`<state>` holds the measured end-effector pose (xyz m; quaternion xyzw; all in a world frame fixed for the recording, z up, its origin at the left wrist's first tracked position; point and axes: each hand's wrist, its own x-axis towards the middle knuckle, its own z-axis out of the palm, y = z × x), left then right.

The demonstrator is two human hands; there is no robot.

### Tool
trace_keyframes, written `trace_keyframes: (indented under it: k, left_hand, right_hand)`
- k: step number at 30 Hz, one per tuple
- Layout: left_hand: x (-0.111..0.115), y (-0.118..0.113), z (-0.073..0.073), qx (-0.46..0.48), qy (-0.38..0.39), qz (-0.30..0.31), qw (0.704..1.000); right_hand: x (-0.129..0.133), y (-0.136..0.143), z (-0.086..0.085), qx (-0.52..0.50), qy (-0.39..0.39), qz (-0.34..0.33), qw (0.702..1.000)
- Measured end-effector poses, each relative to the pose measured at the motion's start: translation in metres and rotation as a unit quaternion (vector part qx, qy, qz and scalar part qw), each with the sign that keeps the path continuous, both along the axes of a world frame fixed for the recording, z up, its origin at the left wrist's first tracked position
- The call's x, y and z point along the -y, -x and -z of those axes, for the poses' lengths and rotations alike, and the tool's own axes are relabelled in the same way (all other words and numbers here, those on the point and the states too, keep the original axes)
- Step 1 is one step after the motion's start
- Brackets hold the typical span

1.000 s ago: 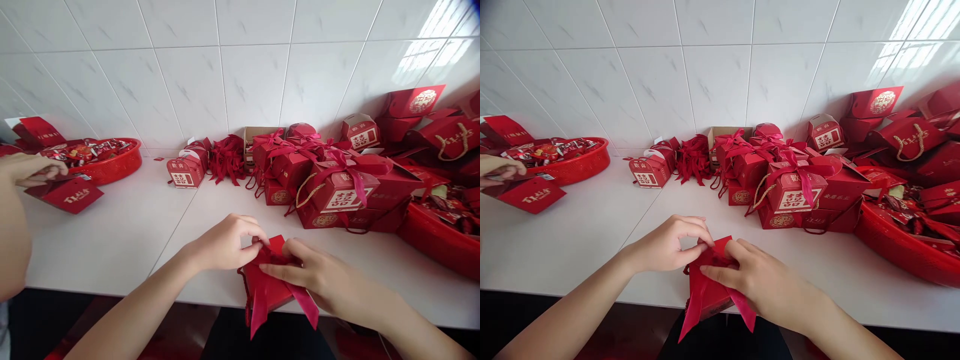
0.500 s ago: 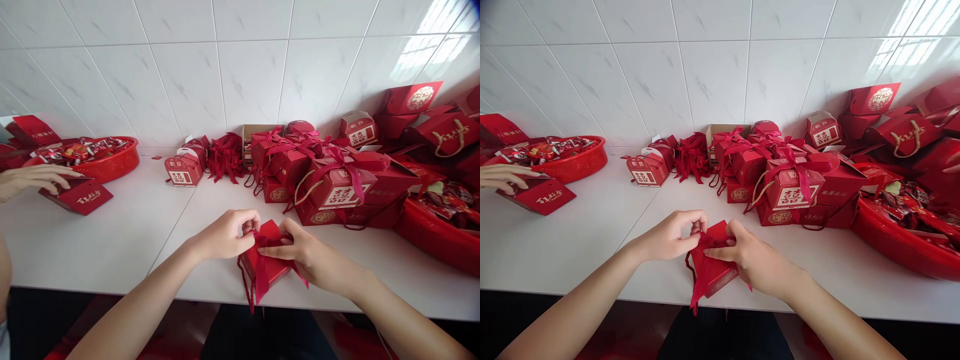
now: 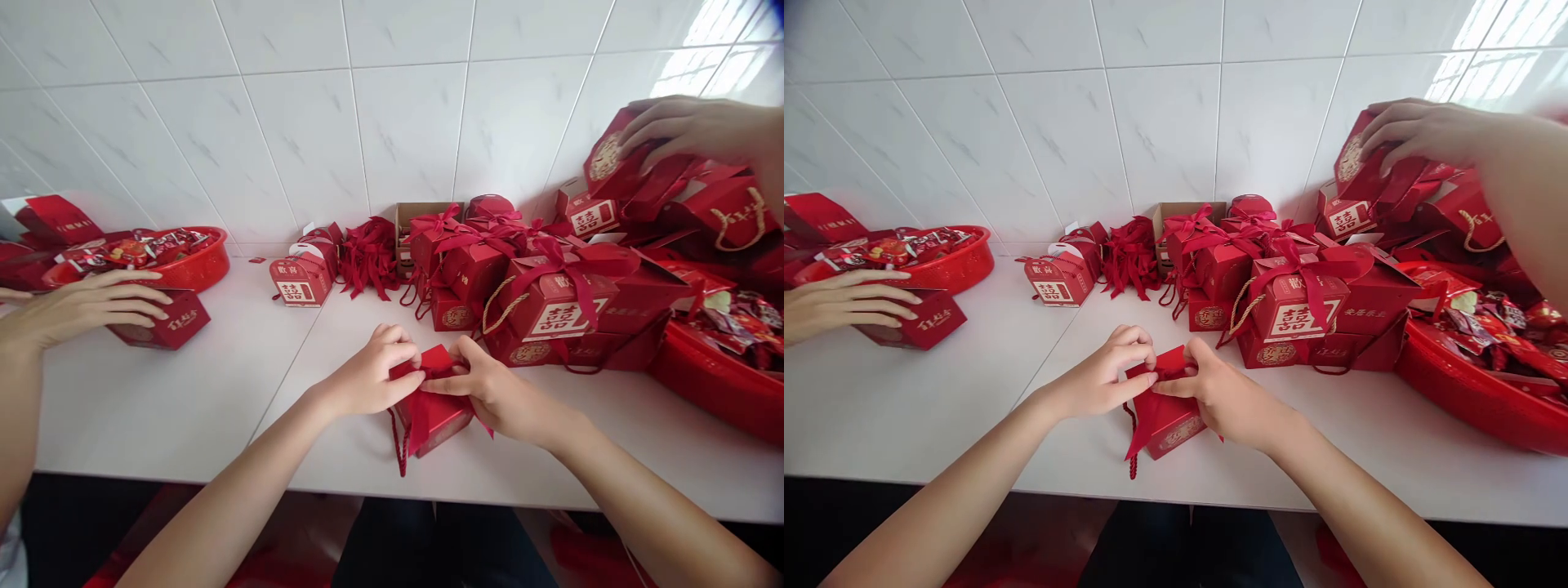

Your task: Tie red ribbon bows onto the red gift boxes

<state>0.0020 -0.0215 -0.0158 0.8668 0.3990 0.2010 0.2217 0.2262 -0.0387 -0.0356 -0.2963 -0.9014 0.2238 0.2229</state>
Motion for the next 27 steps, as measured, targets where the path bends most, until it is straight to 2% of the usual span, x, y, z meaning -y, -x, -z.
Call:
trace_keyframes:
  k: [6, 13, 18, 21, 24, 27]
  left_hand:
    - [-0.001, 0.002, 0.003, 0.073, 0.104, 0.019, 0.992]
    - [-0.009, 0.002, 0.01, 0.122, 0.092, -0.015, 0.988]
    - [-0.005, -0.002, 0.011, 0.138, 0.083, -0.017, 0.987]
    - [0.0, -0.012, 0.009, 0.166, 0.085, -0.058, 0.981]
    - [0.002, -0.023, 0.008, 0.192, 0.109, -0.093, 0.971]
    - [0.0, -0.028, 0.011, 0.214, 0.17, -0.1, 0.957]
  right_hand:
    - [-0.002, -0.003, -0.002, -0.026, 0.031, -0.009, 0.999]
    - [-0.004, -0.006, -0.004, -0.018, 0.032, -0.025, 0.999]
    - [-0.006, -0.009, -0.003, -0.02, 0.045, -0.037, 0.998]
    - [-0.006, -0.008, -0.003, -0.02, 0.045, -0.032, 0.998]
    - [-0.005, -0.007, -0.004, -0.022, 0.038, -0.027, 0.999]
    - [-0.005, -0.007, -0.003, -0.031, 0.024, -0.025, 0.999]
